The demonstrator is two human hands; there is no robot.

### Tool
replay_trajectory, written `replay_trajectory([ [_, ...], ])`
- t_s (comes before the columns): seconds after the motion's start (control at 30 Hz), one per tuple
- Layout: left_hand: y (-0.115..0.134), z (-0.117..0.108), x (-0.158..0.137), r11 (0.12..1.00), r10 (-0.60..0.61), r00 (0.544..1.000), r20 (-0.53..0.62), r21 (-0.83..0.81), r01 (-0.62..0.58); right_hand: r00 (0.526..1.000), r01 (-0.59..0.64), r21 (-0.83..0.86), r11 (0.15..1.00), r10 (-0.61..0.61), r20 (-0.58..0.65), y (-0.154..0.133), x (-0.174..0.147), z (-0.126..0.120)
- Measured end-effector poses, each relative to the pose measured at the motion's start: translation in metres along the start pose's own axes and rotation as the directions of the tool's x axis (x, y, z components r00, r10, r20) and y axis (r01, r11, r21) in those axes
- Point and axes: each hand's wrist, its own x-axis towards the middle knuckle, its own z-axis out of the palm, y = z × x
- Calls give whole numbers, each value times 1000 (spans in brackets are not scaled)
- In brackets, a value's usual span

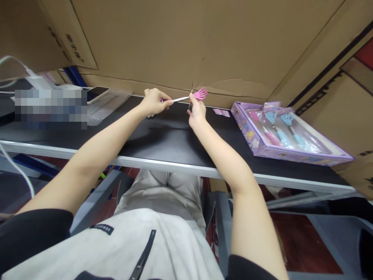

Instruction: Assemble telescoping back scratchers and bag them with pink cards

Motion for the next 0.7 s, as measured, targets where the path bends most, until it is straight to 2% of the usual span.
replay_trajectory([
  [0.07,2,-3,-3,999,0,1000,25,-51,1,997,18,-203,979,-3,74,-3,5,-6],
  [0.17,5,-5,-9,990,16,995,99,-138,-2,981,44,-455,889,49,190,-12,9,-12],
  [0.27,9,-2,-14,977,24,979,202,-214,21,944,124,-566,815,78,319,-24,10,-21],
  [0.33,12,-1,-13,965,10,970,242,-256,54,923,225,-641,733,50,382,-32,9,-30],
  [0.37,12,0,-11,959,-6,967,254,-272,78,917,283,-700,655,29,398,-35,8,-36],
  [0.43,12,3,-3,947,-44,961,272,-295,127,909,364,-835,412,36,414,-40,6,-46],
  [0.5,10,8,9,937,-75,954,290,-306,167,900,383,-914,137,169,402,-42,2,-53],
  [0.53,9,13,16,934,-89,950,298,-306,184,887,385,-922,32,262,379,-42,1,-55],
  [0.57,7,18,23,932,-105,946,306,-301,201,871,390,-920,-39,340,355,-42,-1,-55],
  [0.6,5,24,30,931,-129,941,314,-287,224,855,400,-913,-76,391,342,-42,-2,-55],
  [0.67,0,37,43,933,-186,929,319,-239,269,835,428,-900,-82,417,359,-41,-5,-53],
  [0.7,-1,44,48,943,-184,935,303,-215,255,831,442,-894,-74,408,378,-41,-6,-52],
])
